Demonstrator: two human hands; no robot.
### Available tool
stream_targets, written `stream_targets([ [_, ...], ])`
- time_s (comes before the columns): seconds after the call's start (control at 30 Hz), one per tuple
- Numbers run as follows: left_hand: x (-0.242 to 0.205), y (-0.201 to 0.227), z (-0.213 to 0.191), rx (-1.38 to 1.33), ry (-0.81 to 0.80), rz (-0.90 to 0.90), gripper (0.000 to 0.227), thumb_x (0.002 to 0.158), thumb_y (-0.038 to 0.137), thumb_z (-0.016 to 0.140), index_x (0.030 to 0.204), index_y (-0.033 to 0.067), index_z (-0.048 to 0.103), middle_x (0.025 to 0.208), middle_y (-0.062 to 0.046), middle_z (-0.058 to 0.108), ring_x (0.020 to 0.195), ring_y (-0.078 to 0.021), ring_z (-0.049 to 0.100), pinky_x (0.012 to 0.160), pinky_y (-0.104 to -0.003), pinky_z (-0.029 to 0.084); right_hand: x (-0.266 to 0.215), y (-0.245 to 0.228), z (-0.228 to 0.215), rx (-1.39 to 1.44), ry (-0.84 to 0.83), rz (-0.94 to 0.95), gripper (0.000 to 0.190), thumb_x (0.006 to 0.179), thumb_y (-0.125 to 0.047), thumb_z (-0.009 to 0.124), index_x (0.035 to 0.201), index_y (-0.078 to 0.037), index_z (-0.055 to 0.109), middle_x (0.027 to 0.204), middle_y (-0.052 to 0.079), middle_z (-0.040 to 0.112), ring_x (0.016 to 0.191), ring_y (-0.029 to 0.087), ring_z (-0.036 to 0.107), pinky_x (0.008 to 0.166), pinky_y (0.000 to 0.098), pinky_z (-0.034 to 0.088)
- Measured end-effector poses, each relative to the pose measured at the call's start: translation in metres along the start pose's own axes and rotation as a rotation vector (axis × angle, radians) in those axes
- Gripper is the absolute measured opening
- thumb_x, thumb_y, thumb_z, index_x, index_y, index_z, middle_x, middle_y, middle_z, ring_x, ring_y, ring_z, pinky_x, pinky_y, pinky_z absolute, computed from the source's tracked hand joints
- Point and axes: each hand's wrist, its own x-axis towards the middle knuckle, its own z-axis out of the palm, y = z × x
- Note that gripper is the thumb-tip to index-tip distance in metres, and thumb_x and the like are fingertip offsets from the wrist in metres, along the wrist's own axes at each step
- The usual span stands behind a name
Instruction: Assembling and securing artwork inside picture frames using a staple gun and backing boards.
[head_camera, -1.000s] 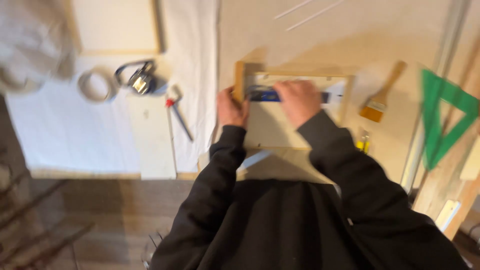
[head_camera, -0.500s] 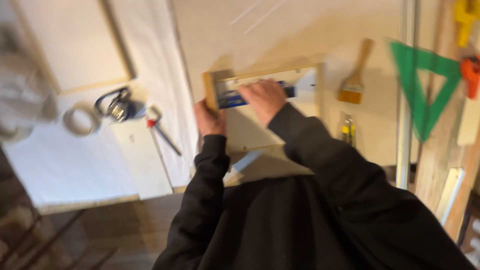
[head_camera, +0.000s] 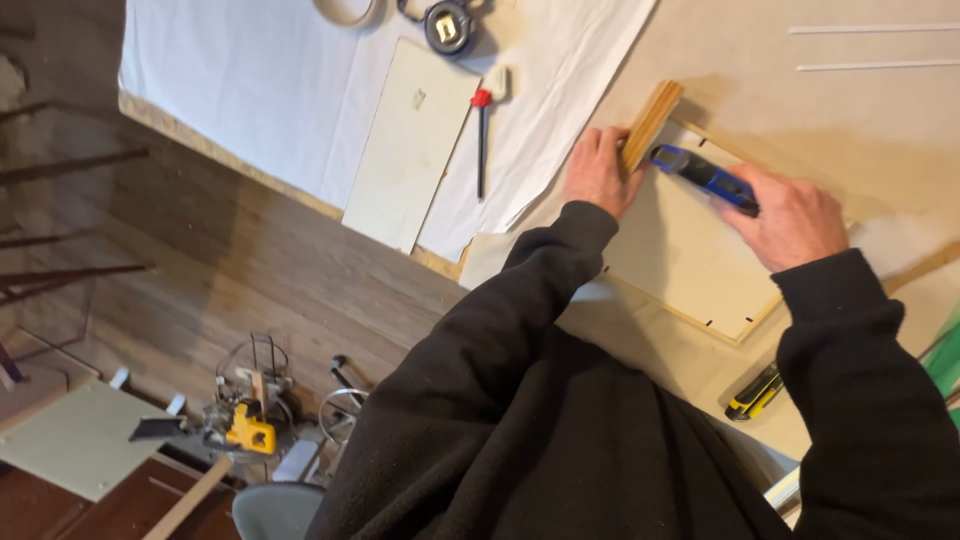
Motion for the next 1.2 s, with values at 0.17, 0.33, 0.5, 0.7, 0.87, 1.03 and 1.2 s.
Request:
stream_targets([
  [0.17,-0.002,0.005,-0.006,-0.046,0.008,0.016,0.055,0.084,0.022,0.085,0.129,0.0121,0.056,0.118,-0.008,0.054,0.11,-0.0278,0.062,0.104,-0.041,0.053,-0.003,-0.011,-0.009,-0.047,0.04,0.005,0.028,0.102,-0.02,0.084,0.127,-0.01,0.078,0.085,0.005,0.079,0.063,0.023,0.07,0.065,0.0383,0.056],
  [0.33,-0.002,0.007,-0.007,-0.039,-0.021,-0.007,0.055,0.083,0.02,0.086,0.129,0.0128,0.056,0.117,-0.008,0.053,0.109,-0.0283,0.061,0.102,-0.041,0.053,-0.004,-0.012,-0.01,-0.06,0.062,-0.015,0.029,0.102,-0.021,0.084,0.128,-0.011,0.078,0.085,0.006,0.079,0.064,0.023,0.071,0.064,0.0384,0.056],
  [0.5,-0.004,0.003,-0.005,-0.062,-0.007,0.014,0.056,0.083,0.019,0.086,0.13,0.0121,0.056,0.118,-0.009,0.054,0.11,-0.0297,0.061,0.102,-0.043,0.054,-0.002,-0.009,-0.006,-0.055,0.051,-0.018,0.029,0.102,-0.021,0.084,0.128,-0.011,0.078,0.083,0.005,0.079,0.06,0.022,0.069,0.063,0.0377,0.056],
  [0.7,-0.003,0.007,-0.006,-0.039,-0.016,0.022,0.056,0.083,0.018,0.085,0.13,0.0119,0.056,0.118,-0.01,0.054,0.109,-0.0299,0.06,0.101,-0.043,0.053,0.0,-0.009,-0.006,-0.047,0.042,-0.005,0.029,0.101,-0.02,0.084,0.127,-0.01,0.077,0.085,0.005,0.08,0.06,0.022,0.07,0.063,0.0385,0.057],
  [0.87,-0.002,0.008,-0.008,-0.039,-0.012,0.031,0.054,0.084,0.018,0.084,0.13,0.0108,0.055,0.118,-0.01,0.054,0.109,-0.0303,0.061,0.102,-0.043,0.054,0.005,-0.01,-0.011,0.004,-0.03,0.017,0.032,0.102,-0.018,0.081,0.13,-0.007,0.073,0.099,0.01,0.083,0.075,0.026,0.078,0.072,0.0422,0.062],
  [1.03,-0.005,0.009,-0.011,-0.043,0.006,0.034,0.055,0.083,0.017,0.084,0.13,0.0117,0.055,0.119,-0.01,0.055,0.109,-0.0308,0.061,0.102,-0.043,0.053,0.016,-0.006,-0.019,-0.05,-0.267,0.163,0.045,0.101,-0.053,0.075,0.092,-0.009,0.075,0.077,0.01,0.077,0.073,0.034,0.074,0.077,0.0447,0.059],
  [1.2,-0.004,0.015,-0.012,-0.032,-0.021,-0.046,0.055,0.083,0.019,0.086,0.129,0.013,0.057,0.115,-0.009,0.052,0.106,-0.0287,0.061,0.097,-0.042,0.056,0.018,-0.014,-0.016,-0.038,-0.25,0.234,0.04,0.106,-0.048,0.077,0.091,-0.01,0.078,0.068,0.007,0.072,0.063,0.029,0.07,0.071,0.044,0.058],
])
